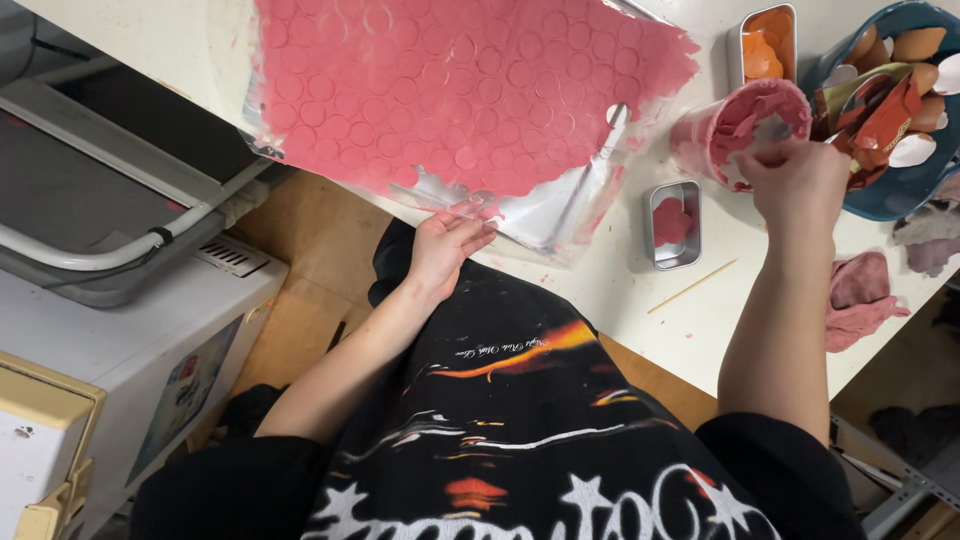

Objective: The person peels circular pieces of pink clay from a sheet on a metal tray and places them into a small metal container. The person repeats this action across the sheet, collecting the circles and occasionally adjusting the sheet.

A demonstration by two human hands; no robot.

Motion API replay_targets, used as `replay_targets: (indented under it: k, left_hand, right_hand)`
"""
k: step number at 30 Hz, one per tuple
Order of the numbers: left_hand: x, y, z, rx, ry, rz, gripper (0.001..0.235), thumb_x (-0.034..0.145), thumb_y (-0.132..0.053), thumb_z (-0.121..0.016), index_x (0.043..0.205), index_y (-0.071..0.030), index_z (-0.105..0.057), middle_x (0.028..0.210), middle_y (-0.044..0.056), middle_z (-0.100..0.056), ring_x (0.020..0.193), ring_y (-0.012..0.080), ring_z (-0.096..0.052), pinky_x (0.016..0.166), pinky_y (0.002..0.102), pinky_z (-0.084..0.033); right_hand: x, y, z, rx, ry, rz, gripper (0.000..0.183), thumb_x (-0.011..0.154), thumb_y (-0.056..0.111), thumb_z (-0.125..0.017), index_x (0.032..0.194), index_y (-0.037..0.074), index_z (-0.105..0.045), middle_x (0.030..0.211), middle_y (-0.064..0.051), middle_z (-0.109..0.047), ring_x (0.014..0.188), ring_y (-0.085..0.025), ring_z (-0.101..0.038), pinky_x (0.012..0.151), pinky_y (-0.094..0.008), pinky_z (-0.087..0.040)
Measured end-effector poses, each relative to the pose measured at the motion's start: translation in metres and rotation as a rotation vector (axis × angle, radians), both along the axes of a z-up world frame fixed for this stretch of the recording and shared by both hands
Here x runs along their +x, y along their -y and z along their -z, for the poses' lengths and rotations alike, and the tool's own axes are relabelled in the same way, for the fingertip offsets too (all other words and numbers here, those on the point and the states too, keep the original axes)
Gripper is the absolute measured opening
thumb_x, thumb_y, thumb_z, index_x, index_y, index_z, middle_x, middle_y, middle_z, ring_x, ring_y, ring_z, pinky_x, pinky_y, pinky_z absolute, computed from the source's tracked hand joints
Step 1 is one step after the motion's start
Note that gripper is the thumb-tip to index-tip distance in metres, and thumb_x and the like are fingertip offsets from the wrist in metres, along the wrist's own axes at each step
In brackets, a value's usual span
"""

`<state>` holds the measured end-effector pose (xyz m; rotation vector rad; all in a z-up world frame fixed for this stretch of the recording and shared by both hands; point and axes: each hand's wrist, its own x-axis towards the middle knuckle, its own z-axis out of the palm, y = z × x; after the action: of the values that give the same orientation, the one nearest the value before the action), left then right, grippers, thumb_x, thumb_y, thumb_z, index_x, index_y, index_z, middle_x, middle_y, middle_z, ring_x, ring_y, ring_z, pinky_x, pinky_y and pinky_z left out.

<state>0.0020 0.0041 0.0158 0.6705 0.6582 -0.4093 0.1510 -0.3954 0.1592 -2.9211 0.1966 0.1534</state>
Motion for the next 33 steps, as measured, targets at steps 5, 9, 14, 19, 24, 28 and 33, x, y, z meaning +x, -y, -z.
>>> replay_targets:
  k: [5, 9, 14, 19, 24, 28, 33]
  left_hand:
    - [0.002, 0.004, 0.006, -0.031, -0.012, -0.069, 0.021, 0.097, 0.0, -0.062, 0.117, 0.004, -0.058, 0.106, 0.014, -0.068, 0.099, 0.0238, -0.071, 0.093, 0.04, -0.061]
    - [0.001, 0.006, 0.009, -0.026, -0.011, -0.066, 0.019, 0.096, -0.001, -0.063, 0.114, 0.004, -0.06, 0.104, 0.013, -0.068, 0.097, 0.0223, -0.071, 0.092, 0.04, -0.061]
    - [-0.002, 0.004, 0.011, -0.001, -0.011, -0.041, 0.021, 0.096, -0.004, -0.066, 0.115, 0.004, -0.062, 0.104, 0.012, -0.07, 0.096, 0.0206, -0.071, 0.091, 0.038, -0.061]
    - [-0.001, 0.005, 0.015, 0.008, -0.026, -0.045, 0.024, 0.095, -0.005, -0.069, 0.117, 0.004, -0.062, 0.102, 0.012, -0.069, 0.094, 0.0213, -0.07, 0.089, 0.037, -0.06]
    - [0.001, 0.007, 0.017, 0.033, -0.031, -0.017, 0.023, 0.095, -0.009, -0.068, 0.115, 0.002, -0.063, 0.106, 0.009, -0.07, 0.098, 0.0189, -0.069, 0.09, 0.037, -0.06]
    - [0.002, 0.006, 0.014, 0.033, -0.011, -0.014, 0.021, 0.098, -0.012, -0.069, 0.113, 0.002, -0.064, 0.108, 0.009, -0.07, 0.099, 0.0198, -0.068, 0.091, 0.039, -0.06]
    - [-0.002, -0.003, 0.011, -0.024, 0.006, 0.016, 0.023, 0.099, -0.014, -0.067, 0.117, 0.001, -0.064, 0.112, 0.011, -0.071, 0.102, 0.0201, -0.07, 0.096, 0.038, -0.058]
  right_hand:
    - [0.002, -0.018, -0.005, 0.144, 0.254, -0.123, 0.024, 0.081, 0.009, -0.083, 0.096, -0.003, -0.068, 0.083, -0.012, -0.069, 0.071, -0.025, -0.067, 0.066, -0.036, -0.053]
    - [-0.009, -0.051, 0.003, 0.29, 0.22, -0.202, 0.013, 0.101, 0.008, -0.081, 0.098, -0.003, -0.075, 0.094, -0.012, -0.07, 0.08, -0.022, -0.068, 0.074, -0.033, -0.053]
    - [-0.021, -0.124, 0.023, 0.424, 0.039, -0.382, 0.014, 0.101, 0.014, -0.075, 0.101, 0.0, -0.076, 0.089, -0.014, -0.07, 0.073, -0.02, -0.067, 0.066, -0.033, -0.052]
    - [-0.032, -0.173, 0.03, 0.498, -0.08, -0.363, 0.016, 0.096, 0.016, -0.076, 0.102, 0.001, -0.077, 0.091, -0.013, -0.072, 0.068, -0.02, -0.065, 0.064, -0.033, -0.052]
    - [-0.045, -0.196, 0.039, 0.582, -0.126, -0.413, 0.015, 0.094, 0.015, -0.075, 0.103, 0.003, -0.076, 0.093, -0.011, -0.073, 0.071, -0.018, -0.067, 0.066, -0.032, -0.054]
    - [-0.06, -0.215, 0.048, 0.556, -0.178, -0.497, 0.013, 0.09, 0.011, -0.075, 0.102, 0.005, -0.077, 0.092, -0.009, -0.072, 0.071, -0.019, -0.065, 0.066, -0.032, -0.053]
    - [-0.069, -0.223, 0.052, 0.647, -0.171, -0.484, 0.02, 0.088, 0.006, -0.069, 0.106, 0.005, -0.076, 0.097, -0.008, -0.07, 0.074, -0.019, -0.064, 0.067, -0.031, -0.054]
